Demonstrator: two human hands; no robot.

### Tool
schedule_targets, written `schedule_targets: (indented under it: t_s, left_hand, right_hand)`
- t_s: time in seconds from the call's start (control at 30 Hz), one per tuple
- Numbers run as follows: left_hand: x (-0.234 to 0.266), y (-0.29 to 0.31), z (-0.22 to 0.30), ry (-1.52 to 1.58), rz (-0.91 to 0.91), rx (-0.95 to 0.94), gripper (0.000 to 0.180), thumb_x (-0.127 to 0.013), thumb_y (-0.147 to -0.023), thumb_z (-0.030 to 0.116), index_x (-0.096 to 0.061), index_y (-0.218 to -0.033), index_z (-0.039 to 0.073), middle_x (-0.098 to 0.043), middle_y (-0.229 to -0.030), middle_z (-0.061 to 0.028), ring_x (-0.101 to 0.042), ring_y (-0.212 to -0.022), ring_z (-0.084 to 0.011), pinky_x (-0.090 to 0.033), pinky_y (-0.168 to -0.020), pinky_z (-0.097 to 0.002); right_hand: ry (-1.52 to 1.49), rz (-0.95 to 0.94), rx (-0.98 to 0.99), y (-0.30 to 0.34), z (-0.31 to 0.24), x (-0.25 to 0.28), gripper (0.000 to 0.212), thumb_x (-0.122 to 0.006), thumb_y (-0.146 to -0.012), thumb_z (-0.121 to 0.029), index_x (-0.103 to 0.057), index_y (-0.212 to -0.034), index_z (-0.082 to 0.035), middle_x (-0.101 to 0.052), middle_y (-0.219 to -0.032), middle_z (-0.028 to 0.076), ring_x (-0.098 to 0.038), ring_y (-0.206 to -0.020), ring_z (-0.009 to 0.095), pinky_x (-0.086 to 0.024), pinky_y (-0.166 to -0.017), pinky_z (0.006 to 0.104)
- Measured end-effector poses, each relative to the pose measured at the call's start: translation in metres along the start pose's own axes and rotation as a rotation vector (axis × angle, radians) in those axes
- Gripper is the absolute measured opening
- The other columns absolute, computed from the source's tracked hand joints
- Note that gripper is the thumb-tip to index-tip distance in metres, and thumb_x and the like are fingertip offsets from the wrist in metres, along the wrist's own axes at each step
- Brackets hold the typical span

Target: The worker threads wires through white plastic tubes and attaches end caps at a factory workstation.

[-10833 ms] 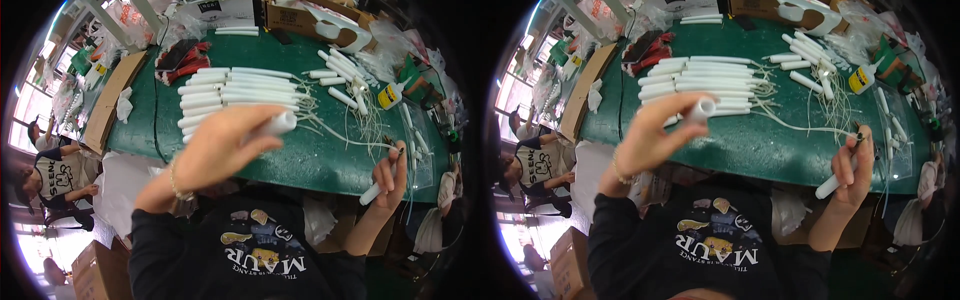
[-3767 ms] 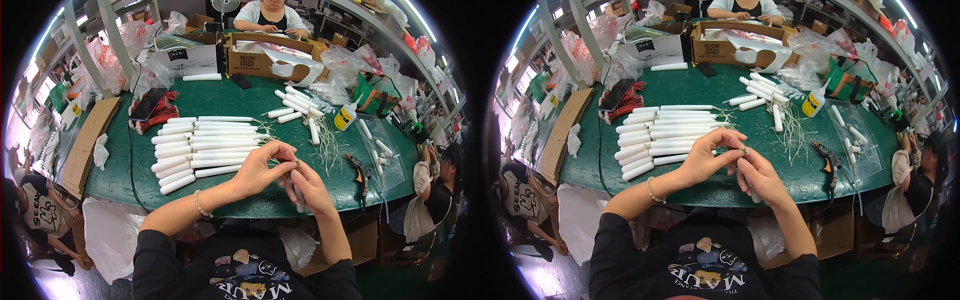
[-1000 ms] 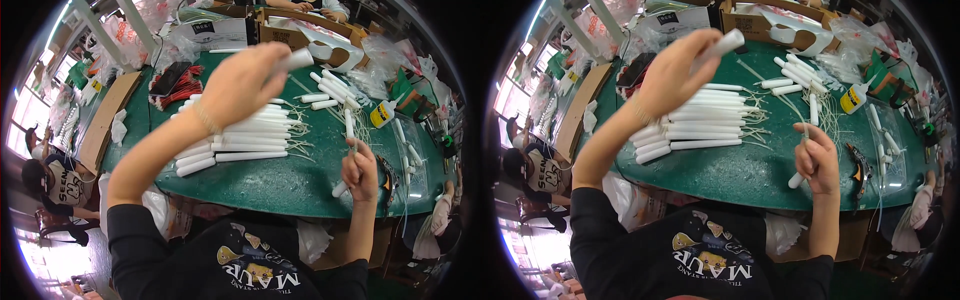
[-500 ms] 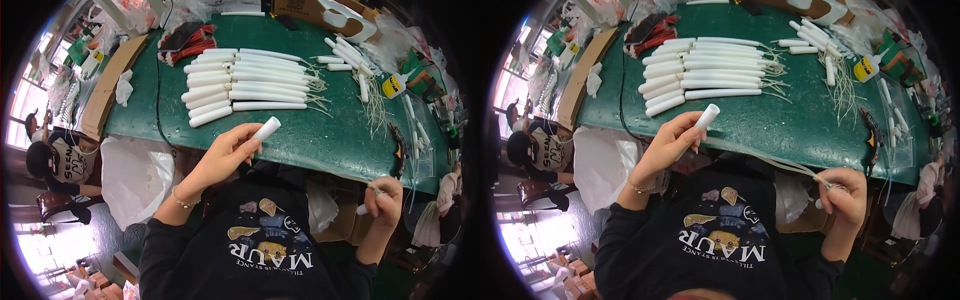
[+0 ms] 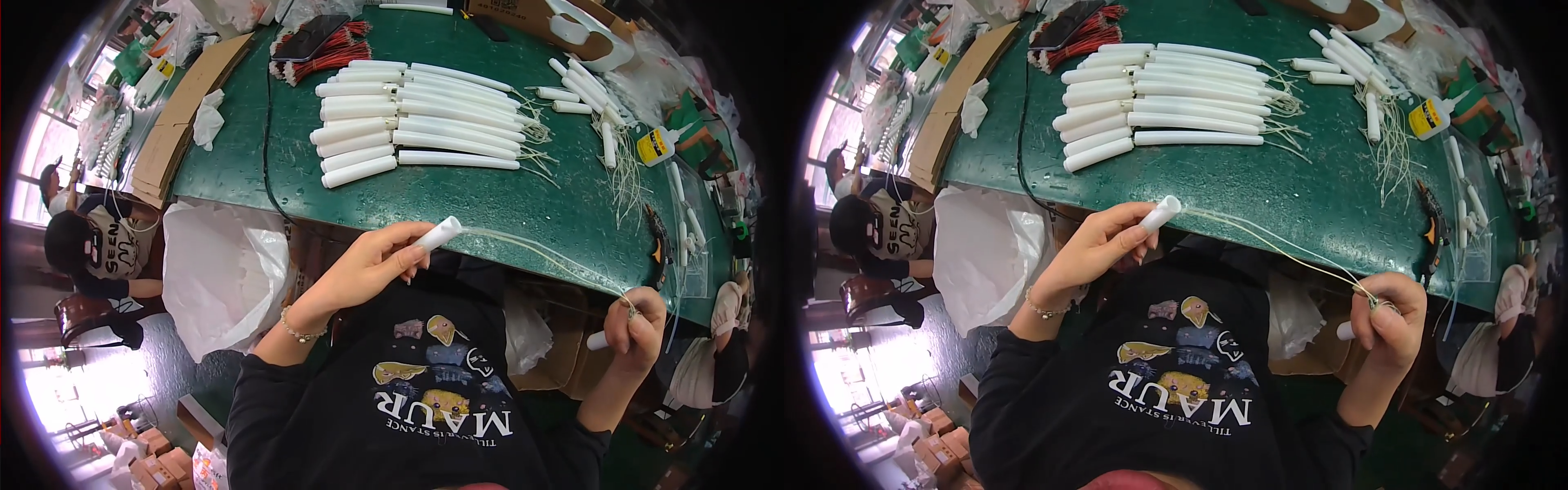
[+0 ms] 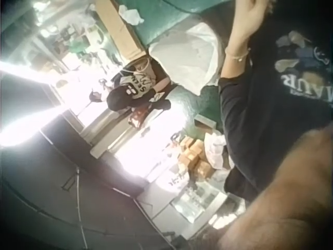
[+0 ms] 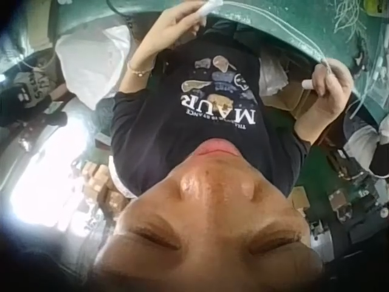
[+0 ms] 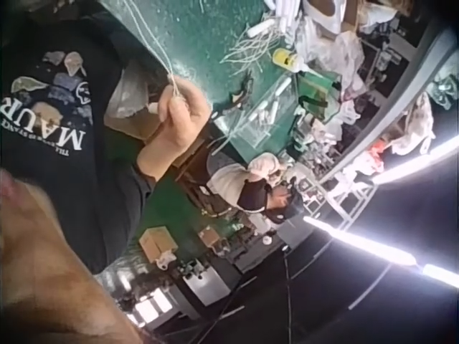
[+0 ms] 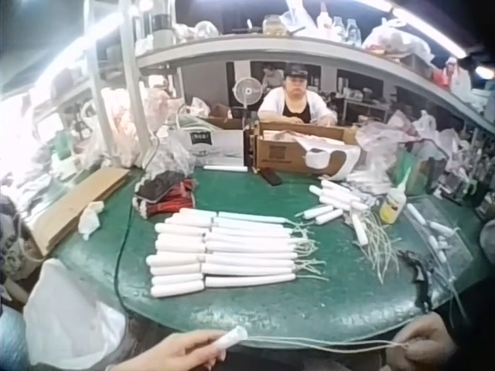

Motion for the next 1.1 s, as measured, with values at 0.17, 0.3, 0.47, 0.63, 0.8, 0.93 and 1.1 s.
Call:
schedule_targets:
  t_s: [0.17,0.3,0.47,0.63,0.8,0.93,1.1]
  left_hand:
    - [0.000,0.001,0.003,0.026,-0.022,-0.012,0.035,-0.050,-0.095,0.020,-0.050,-0.124,0.000,-0.057,-0.086,0.0002,-0.051,-0.072,-0.0048,-0.044,-0.065,-0.0192]
    - [0.001,0.001,-0.001,0.028,-0.027,0.012,0.035,-0.050,-0.095,0.020,-0.050,-0.124,0.000,-0.057,-0.087,-0.0002,-0.051,-0.072,-0.0052,-0.044,-0.065,-0.0192]
    - [0.002,-0.002,-0.002,0.030,-0.034,-0.010,0.035,-0.049,-0.096,0.019,-0.050,-0.124,-0.001,-0.057,-0.087,-0.0013,-0.051,-0.072,-0.0056,-0.044,-0.066,-0.0193]
    - [0.002,-0.001,-0.001,0.016,-0.042,0.000,0.035,-0.049,-0.096,0.017,-0.050,-0.126,-0.001,-0.058,-0.087,-0.0013,-0.051,-0.073,-0.0055,-0.044,-0.066,-0.0190]
    - [0.000,-0.001,0.000,0.002,-0.070,0.015,0.037,-0.050,-0.095,0.017,-0.048,-0.128,-0.001,-0.058,-0.087,-0.0012,-0.051,-0.074,-0.0052,-0.044,-0.067,-0.0187]
    - [-0.009,-0.001,0.005,0.008,-0.070,-0.003,0.032,-0.052,-0.095,0.017,-0.051,-0.122,0.000,-0.059,-0.088,-0.0015,-0.052,-0.076,-0.0049,-0.043,-0.065,-0.0185]
    - [-0.026,-0.013,0.000,-0.069,-0.181,0.066,0.024,-0.057,-0.091,0.014,-0.053,-0.111,0.000,-0.060,-0.090,-0.0029,-0.054,-0.078,-0.0058,-0.044,-0.066,-0.0206]
  right_hand:
    - [-0.008,0.104,-0.082,-0.002,0.008,0.012,0.031,-0.057,-0.083,-0.019,-0.058,-0.101,0.007,-0.044,-0.045,0.001,-0.035,-0.035,0.005,-0.027,-0.034,0.0195]
    - [-0.022,0.104,-0.066,-0.004,0.008,0.016,0.032,-0.057,-0.083,-0.018,-0.057,-0.101,0.007,-0.044,-0.045,0.002,-0.034,-0.035,0.005,-0.027,-0.034,0.0194]
    - [-0.042,0.113,-0.065,-0.008,0.008,0.015,0.031,-0.057,-0.083,-0.017,-0.057,-0.102,0.007,-0.044,-0.045,0.002,-0.034,-0.035,0.005,-0.027,-0.034,0.0190]
    - [-0.033,0.037,-0.060,-0.013,0.010,0.008,0.029,-0.055,-0.085,-0.015,-0.052,-0.103,0.007,-0.041,-0.045,0.000,-0.030,-0.035,0.005,-0.024,-0.030,0.0185]
    - [0.005,0.033,-0.084,-0.013,0.009,0.011,0.029,-0.056,-0.084,-0.016,-0.054,-0.101,0.007,-0.040,-0.044,0.000,-0.031,-0.034,0.005,-0.025,-0.031,0.0192]
    - [0.313,-0.025,-0.204,-0.019,0.005,0.005,0.030,-0.060,-0.080,-0.012,-0.063,-0.104,0.007,-0.054,-0.054,0.003,-0.045,-0.041,0.007,-0.036,-0.041,0.0205]
    - [0.781,-0.193,-0.177,-0.049,0.007,-0.041,0.031,-0.061,-0.079,-0.001,-0.063,-0.109,0.001,-0.060,-0.064,0.007,-0.055,-0.052,0.014,-0.041,-0.049,0.0266]
Point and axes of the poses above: each hand's wrist, its own y-axis away from the middle knuckle, its own x-axis out of the back of the hand, z = x × y, the point moved 9 cm from there along -y, towards the middle knuckle
